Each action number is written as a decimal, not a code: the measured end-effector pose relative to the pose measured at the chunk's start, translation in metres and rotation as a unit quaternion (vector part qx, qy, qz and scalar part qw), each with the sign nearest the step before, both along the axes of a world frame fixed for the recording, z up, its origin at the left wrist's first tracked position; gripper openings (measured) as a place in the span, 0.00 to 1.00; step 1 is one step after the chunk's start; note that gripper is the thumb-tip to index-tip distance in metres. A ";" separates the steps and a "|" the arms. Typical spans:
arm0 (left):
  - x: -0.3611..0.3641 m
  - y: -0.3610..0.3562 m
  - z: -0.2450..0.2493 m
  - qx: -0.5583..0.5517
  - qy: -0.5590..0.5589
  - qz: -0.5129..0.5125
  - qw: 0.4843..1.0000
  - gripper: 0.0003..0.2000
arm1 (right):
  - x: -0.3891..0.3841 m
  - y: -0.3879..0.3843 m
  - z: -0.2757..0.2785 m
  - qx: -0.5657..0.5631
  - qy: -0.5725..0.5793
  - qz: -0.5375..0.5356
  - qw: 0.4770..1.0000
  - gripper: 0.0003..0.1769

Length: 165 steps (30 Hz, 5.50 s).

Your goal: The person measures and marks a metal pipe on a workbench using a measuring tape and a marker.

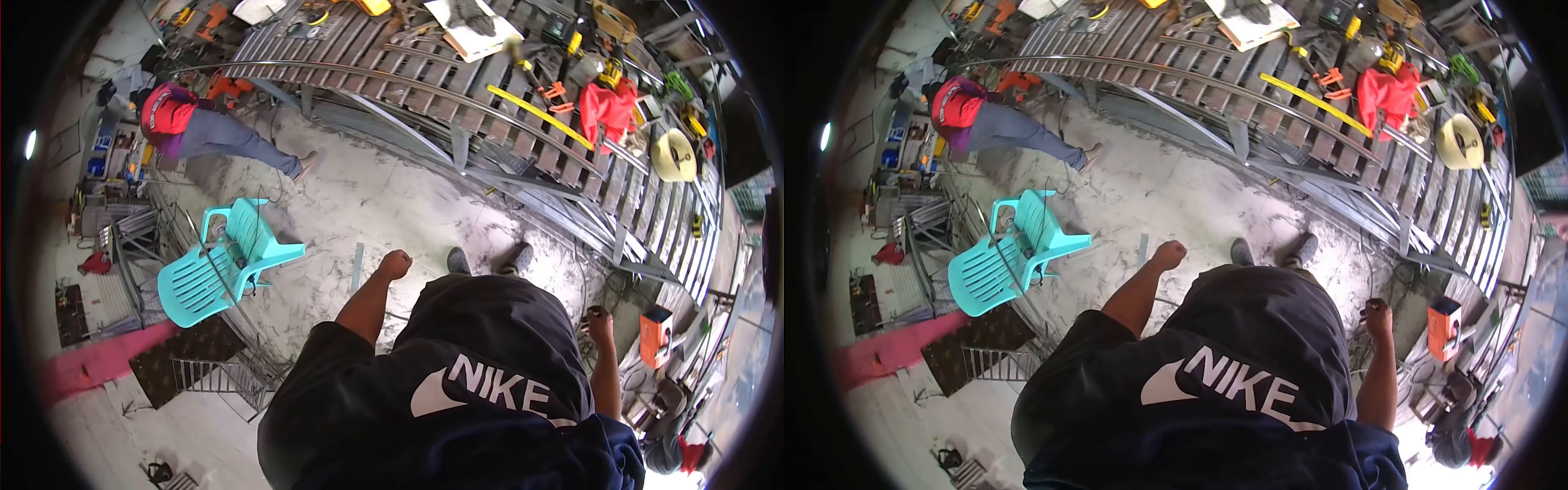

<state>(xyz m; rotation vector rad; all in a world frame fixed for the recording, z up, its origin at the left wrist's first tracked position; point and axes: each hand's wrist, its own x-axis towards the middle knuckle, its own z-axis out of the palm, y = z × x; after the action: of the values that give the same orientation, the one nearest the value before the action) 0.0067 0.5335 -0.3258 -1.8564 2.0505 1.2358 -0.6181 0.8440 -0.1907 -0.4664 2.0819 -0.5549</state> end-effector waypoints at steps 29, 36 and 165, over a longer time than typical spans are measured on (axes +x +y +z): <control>-0.101 -0.104 0.072 -0.106 0.155 -0.064 0.980 0.08 | 0.034 -0.163 0.107 -0.186 0.287 0.116 0.932 0.11; -0.221 -0.233 0.414 -0.476 0.336 -0.088 0.808 0.10 | -0.035 -0.325 0.262 -0.542 0.413 0.021 0.732 0.14; -0.339 -0.319 0.264 -0.390 0.079 -0.303 0.866 0.15 | -0.296 -0.294 0.172 -0.343 0.403 -0.153 0.835 0.20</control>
<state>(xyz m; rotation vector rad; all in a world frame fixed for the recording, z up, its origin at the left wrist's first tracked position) -0.3324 0.2142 -0.0613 -1.0733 3.1818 0.4116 -0.9137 0.5504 -0.0189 -0.8978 2.7383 -1.5356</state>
